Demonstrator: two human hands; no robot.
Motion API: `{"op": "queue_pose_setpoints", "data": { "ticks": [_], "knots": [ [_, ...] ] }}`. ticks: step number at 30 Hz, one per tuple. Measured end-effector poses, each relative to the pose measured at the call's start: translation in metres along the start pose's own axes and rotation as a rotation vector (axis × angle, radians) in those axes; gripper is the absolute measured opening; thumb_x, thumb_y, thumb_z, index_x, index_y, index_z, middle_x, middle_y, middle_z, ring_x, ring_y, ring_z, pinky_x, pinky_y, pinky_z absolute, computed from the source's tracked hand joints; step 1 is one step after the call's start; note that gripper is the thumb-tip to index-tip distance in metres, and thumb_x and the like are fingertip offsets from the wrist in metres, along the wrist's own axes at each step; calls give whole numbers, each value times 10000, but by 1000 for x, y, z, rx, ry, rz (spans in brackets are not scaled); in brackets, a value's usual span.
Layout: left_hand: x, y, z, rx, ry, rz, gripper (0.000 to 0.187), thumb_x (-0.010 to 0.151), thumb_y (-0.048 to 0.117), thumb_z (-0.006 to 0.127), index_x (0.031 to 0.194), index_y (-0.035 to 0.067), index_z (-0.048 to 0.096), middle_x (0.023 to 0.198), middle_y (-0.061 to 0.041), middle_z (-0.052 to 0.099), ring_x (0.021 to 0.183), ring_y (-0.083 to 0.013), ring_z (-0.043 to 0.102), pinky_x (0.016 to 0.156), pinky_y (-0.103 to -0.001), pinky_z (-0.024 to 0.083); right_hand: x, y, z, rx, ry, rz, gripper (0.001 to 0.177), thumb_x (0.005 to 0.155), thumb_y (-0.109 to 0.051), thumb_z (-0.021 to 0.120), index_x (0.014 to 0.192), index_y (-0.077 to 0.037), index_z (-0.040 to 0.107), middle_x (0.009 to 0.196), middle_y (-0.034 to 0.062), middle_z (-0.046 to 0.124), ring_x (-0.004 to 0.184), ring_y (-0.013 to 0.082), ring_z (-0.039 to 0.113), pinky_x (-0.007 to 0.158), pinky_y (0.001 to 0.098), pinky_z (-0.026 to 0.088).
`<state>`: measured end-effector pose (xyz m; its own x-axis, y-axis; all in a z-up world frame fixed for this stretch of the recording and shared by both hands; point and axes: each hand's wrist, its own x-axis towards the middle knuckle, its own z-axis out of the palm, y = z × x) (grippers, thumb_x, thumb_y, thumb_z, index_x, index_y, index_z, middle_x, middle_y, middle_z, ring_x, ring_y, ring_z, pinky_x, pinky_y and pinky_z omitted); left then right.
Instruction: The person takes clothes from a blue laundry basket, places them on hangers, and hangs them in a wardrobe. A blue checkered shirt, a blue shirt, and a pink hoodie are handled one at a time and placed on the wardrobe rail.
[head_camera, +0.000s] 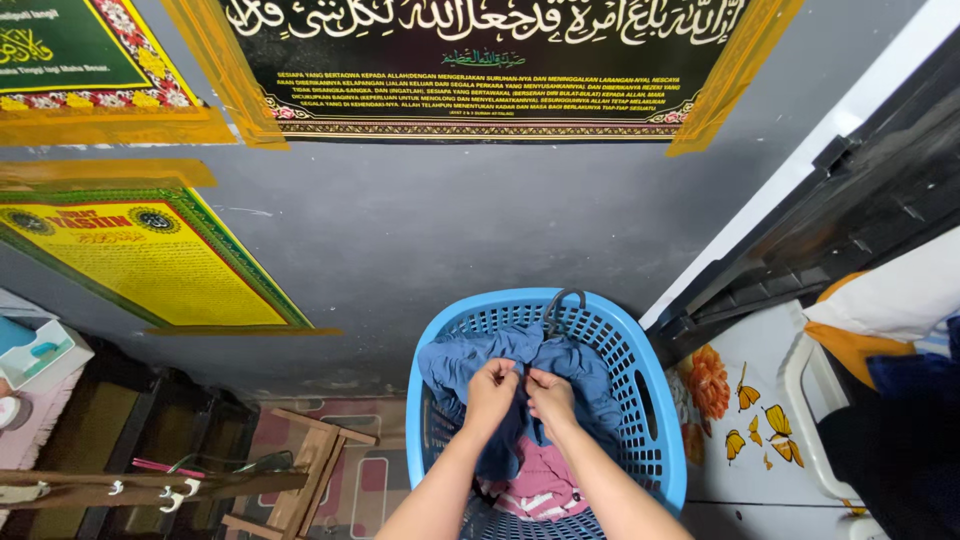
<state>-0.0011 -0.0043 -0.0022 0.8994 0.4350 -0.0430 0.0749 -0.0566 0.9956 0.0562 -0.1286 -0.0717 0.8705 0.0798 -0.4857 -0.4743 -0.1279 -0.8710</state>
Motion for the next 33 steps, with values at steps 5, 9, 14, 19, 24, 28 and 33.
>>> {"op": "queue_pose_setpoints", "data": {
  "ticks": [5,9,14,19,24,28,33],
  "knots": [
    [-11,15,9,164,2,-16,186,871,184,686,980,50,753,718,-48,724,626,-99,633,614,-276,513,21,11,21,178,45,-281,240,880,-76,624,995,-72,834,843,-22,790,669,62,647,583,252,537],
    [-11,25,3,174,-4,-77,201,872,204,697,998,62,764,715,-84,725,616,-119,627,613,-287,508,12,13,14,-221,158,-341,166,924,-123,696,862,-10,800,679,58,718,589,114,606,528,325,491],
    [-10,29,-4,161,-25,-1,210,825,164,761,995,42,770,827,-31,775,696,-84,691,672,-263,560,-28,-16,-14,-68,115,-215,139,849,-101,747,975,-76,801,718,4,750,539,89,591,494,270,505],
    [-16,34,0,136,-71,11,194,815,124,765,979,21,777,828,-39,786,730,-90,717,691,-253,567,-49,-32,-30,44,121,-207,193,807,-109,851,937,29,817,753,58,758,563,91,620,533,239,513],
    [-16,33,7,94,-137,-3,230,838,134,750,1025,6,789,861,-53,801,775,-74,727,724,-244,580,-47,-17,-35,176,116,-267,184,830,-96,804,966,29,804,810,59,775,624,88,667,585,233,552],
    [-19,28,10,75,-217,0,270,861,145,741,1082,-5,778,885,-63,805,787,-75,720,733,-237,575,-40,0,-39,261,109,-281,194,859,-105,754,1020,-4,797,869,39,777,692,73,691,598,228,562],
    [-22,19,17,29,-282,15,265,908,134,683,1115,-3,777,873,-42,793,767,-63,686,696,-238,556,-41,-2,-41,194,212,-224,207,875,-176,777,1035,-48,805,875,12,772,677,65,647,530,223,464]
  ]
}}
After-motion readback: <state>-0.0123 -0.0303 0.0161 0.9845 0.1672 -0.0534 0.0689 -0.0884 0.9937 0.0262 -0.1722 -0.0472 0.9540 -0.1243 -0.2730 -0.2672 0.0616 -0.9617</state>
